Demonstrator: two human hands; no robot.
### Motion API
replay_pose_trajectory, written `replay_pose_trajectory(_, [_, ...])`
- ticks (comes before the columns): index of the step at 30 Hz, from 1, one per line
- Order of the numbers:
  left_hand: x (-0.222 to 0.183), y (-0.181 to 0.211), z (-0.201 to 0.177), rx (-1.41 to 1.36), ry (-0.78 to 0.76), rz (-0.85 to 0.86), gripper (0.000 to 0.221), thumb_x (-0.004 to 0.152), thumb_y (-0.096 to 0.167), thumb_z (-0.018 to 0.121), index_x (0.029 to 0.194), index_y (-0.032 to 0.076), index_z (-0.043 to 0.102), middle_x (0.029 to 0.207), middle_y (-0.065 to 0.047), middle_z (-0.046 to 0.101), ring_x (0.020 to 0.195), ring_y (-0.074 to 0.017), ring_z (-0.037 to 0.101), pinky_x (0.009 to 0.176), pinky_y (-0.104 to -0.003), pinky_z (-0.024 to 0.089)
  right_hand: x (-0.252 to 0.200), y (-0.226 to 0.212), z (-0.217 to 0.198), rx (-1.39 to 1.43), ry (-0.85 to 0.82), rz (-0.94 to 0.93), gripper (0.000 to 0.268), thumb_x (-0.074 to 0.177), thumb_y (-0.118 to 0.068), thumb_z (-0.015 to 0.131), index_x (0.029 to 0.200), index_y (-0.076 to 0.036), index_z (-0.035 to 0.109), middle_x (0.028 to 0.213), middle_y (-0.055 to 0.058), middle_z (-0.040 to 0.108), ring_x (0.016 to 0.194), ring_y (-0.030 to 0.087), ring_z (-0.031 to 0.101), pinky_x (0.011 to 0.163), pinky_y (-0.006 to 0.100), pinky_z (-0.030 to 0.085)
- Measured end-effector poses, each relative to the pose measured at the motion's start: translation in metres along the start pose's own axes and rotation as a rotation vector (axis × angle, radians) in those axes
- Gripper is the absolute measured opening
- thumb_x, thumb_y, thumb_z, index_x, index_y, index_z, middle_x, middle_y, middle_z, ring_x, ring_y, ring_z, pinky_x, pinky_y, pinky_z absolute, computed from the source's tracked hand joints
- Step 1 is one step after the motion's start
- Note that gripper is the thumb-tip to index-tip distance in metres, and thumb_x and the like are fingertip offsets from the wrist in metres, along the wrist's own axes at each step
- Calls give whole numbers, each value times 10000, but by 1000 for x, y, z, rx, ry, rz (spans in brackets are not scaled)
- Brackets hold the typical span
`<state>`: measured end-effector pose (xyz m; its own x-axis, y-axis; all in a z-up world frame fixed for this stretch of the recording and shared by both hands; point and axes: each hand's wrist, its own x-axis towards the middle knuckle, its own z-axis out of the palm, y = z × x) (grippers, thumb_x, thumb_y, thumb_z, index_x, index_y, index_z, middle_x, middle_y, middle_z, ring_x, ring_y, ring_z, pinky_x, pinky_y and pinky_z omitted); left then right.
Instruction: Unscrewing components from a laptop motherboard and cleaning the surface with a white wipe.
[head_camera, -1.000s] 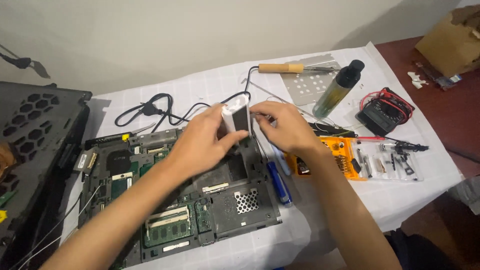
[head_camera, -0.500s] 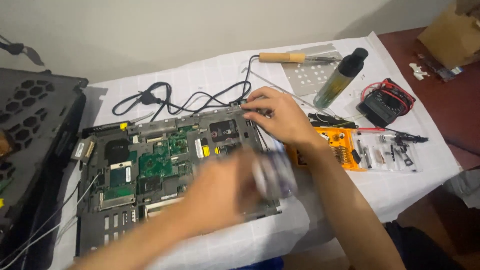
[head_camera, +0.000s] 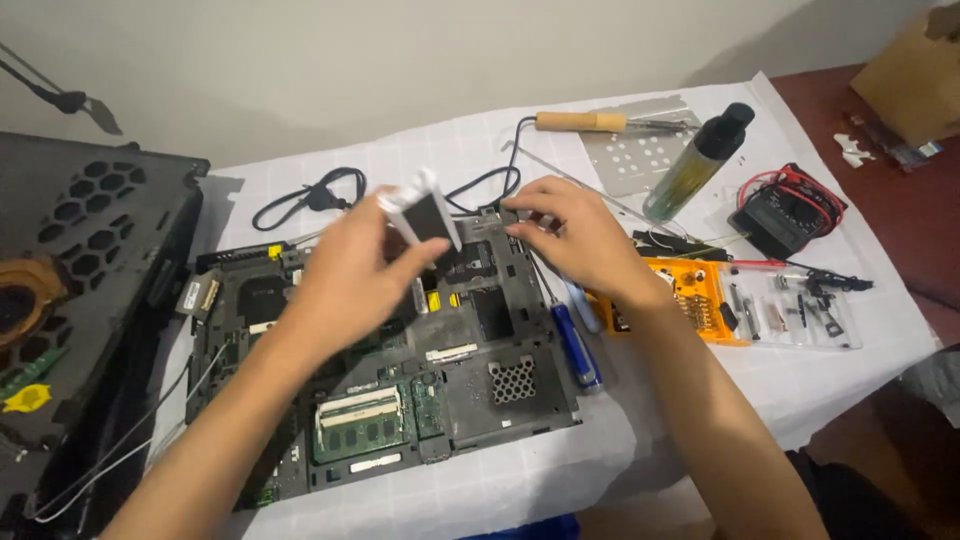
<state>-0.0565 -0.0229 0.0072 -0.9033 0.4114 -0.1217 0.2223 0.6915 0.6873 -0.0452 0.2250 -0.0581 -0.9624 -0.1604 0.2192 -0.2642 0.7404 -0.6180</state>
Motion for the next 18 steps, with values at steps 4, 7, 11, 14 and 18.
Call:
replay_pose_trajectory(4, [-13, 9, 12, -21, 20, 348, 348, 896, 287, 741, 1089, 6, 667, 923, -183, 751, 908, -414, 753, 714, -495, 601, 1, -6, -2, 67, 77, 4, 252, 887, -97, 790, 1136, -67, 780, 1133, 111, 739, 945, 294, 728, 820, 378, 596])
replay_pose_trajectory(7, [-7, 4, 15, -6, -281, 385, 286, 871, 195, 729, 1092, 18, 689, 888, -127, 765, 844, -306, 779, 730, -401, 613, 2, -5, -3, 54, 48, 29, 248, 888, -130, 779, 1124, -57, 774, 1142, 127, 739, 946, 316, 728, 823, 406, 604])
replay_pose_trajectory(11, [-15, 13, 33, 87, -109, 406, 261, 925, 247, 673, 1091, 46, 656, 843, -117, 728, 777, -319, 763, 675, -401, 605, 2, 6, 2, 67, 61, 13, 249, 872, -98, 780, 1119, -73, 775, 1145, 106, 739, 945, 301, 729, 827, 401, 606])
replay_pose_trajectory(14, [-27, 21, 29, 62, -189, 368, 233, 924, 212, 645, 1086, 47, 680, 843, -117, 750, 782, -327, 778, 651, -386, 628, 4, 7, 0, 68, 55, 26, 235, 887, -133, 775, 1117, -84, 775, 1153, 91, 737, 948, 282, 729, 838, 395, 605])
replay_pose_trajectory(18, [5, -14, 22, 156, 58, 370, 336, 891, 307, 731, 1073, 35, 651, 861, -149, 747, 777, -364, 752, 663, -475, 581, 1, -1, -1, 82, 61, 34, 215, 894, -106, 769, 1107, -82, 782, 1142, 78, 737, 937, 262, 728, 836, 376, 599])
